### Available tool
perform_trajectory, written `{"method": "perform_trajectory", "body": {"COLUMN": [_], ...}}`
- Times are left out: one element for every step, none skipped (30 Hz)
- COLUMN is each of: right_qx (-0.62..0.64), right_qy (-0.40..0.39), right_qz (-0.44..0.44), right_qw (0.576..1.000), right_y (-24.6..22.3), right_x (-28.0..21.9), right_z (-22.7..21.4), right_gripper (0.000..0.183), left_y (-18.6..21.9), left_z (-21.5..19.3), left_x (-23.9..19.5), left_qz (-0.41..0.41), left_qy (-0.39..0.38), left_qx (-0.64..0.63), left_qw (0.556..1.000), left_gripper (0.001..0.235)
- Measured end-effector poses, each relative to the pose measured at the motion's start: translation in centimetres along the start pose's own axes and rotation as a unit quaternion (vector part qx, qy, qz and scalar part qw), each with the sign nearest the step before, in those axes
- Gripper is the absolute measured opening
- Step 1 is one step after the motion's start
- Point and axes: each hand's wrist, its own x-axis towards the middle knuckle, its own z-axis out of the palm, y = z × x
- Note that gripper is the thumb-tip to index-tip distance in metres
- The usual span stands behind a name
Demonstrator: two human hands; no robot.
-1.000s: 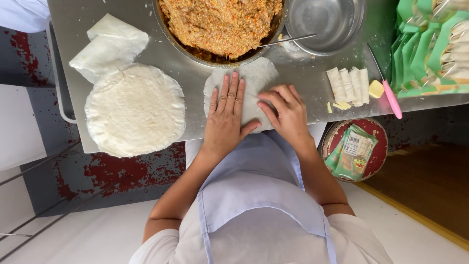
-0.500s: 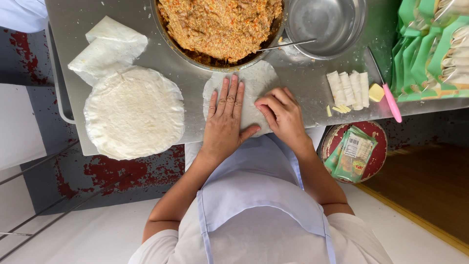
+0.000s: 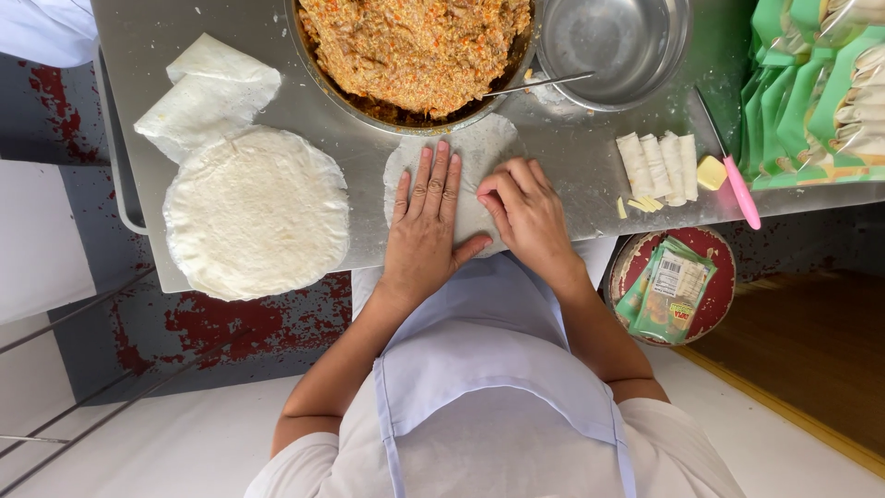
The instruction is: The person separates thin wrappers one at a time, places a portion of meat filling and a cheese slice onto each wrapper using a fork, rolls the wrappers tightly by hand, and then places the completed rolls into a plastic bag.
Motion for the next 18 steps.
{"method": "perform_trajectory", "body": {"right_qx": [0.0,0.024,0.049,0.049,0.058,0.066,0.066,0.059,0.053,0.052,0.049,0.045,0.044,0.042,0.042,0.043,0.042,0.042], "right_qy": [0.001,-0.006,-0.015,-0.016,-0.008,0.0,0.0,0.012,0.025,0.024,0.019,0.014,0.015,0.009,0.002,0.003,-0.02,-0.043], "right_qz": [0.0,0.007,0.014,0.013,0.019,0.026,0.025,0.029,0.032,0.032,0.033,0.034,0.034,0.029,0.022,0.02,0.003,-0.014], "right_qw": [1.0,1.0,0.999,0.999,0.998,0.997,0.998,0.998,0.998,0.998,0.998,0.998,0.998,0.999,0.999,0.999,0.999,0.998], "right_y": [0.2,0.3,0.5,0.9,1.2,1.6,1.6,1.7,1.7,1.8,2.0,2.2,2.2,2.1,2.2,1.6,1.0,0.4], "right_x": [0.0,-0.1,-0.1,-0.2,-0.3,-0.4,-0.4,-0.3,-0.3,-0.5,-0.6,-0.7,-1.1,-1.4,-1.6,-1.9,-2.4,-2.9], "right_z": [-0.2,-0.3,-0.5,-0.7,-0.9,-1.0,-1.4,-1.8,-2.2,-2.6,-3.0,-3.4,-3.7,-4.1,-4.3,-4.3,-4.2,-4.2], "right_gripper": [0.006,0.005,0.005,0.005,0.004,0.002,0.002,0.001,0.003,0.003,0.004,0.006,0.006,0.006,0.008,0.008,0.023,0.039], "left_y": [0.0,0.0,0.0,0.0,0.0,0.0,0.0,-0.1,0.0,0.0,0.0,0.0,-0.3,-0.6,-0.9,-1.9,-2.8,-3.6], "left_z": [0.0,-0.1,-0.1,-0.1,-0.1,-0.2,-0.1,-0.1,0.0,0.0,0.0,0.0,-0.1,-0.2,-0.3,-0.6,-0.8,-1.0], "left_x": [0.0,0.0,0.0,0.0,0.0,0.0,0.0,0.0,-0.1,-0.1,-0.2,-0.2,-0.8,-1.3,-1.7,-2.3,-3.1,-3.9], "left_qz": [0.001,0.001,0.0,0.0,0.002,0.004,0.005,0.006,0.008,0.008,0.012,0.017,0.018,0.044,0.067,0.067,0.072,0.078], "left_qy": [0.001,0.002,0.003,0.004,0.008,0.013,0.013,0.021,0.028,0.028,0.04,0.052,0.053,0.081,0.109,0.111,0.15,0.19], "left_qx": [0.0,0.0,-0.002,-0.003,-0.009,-0.015,-0.016,-0.018,-0.021,-0.021,-0.03,-0.039,-0.039,-0.104,-0.167,-0.166,-0.154,-0.141], "left_qw": [1.0,1.0,1.0,1.0,1.0,1.0,1.0,1.0,0.999,0.999,0.999,0.998,0.998,0.99,0.978,0.978,0.974,0.968], "left_gripper": [0.115,0.114,0.113,0.113,0.113,0.113,0.113,0.113,0.114,0.114,0.114,0.115,0.115,0.109,0.104,0.104,0.094,0.084]}}
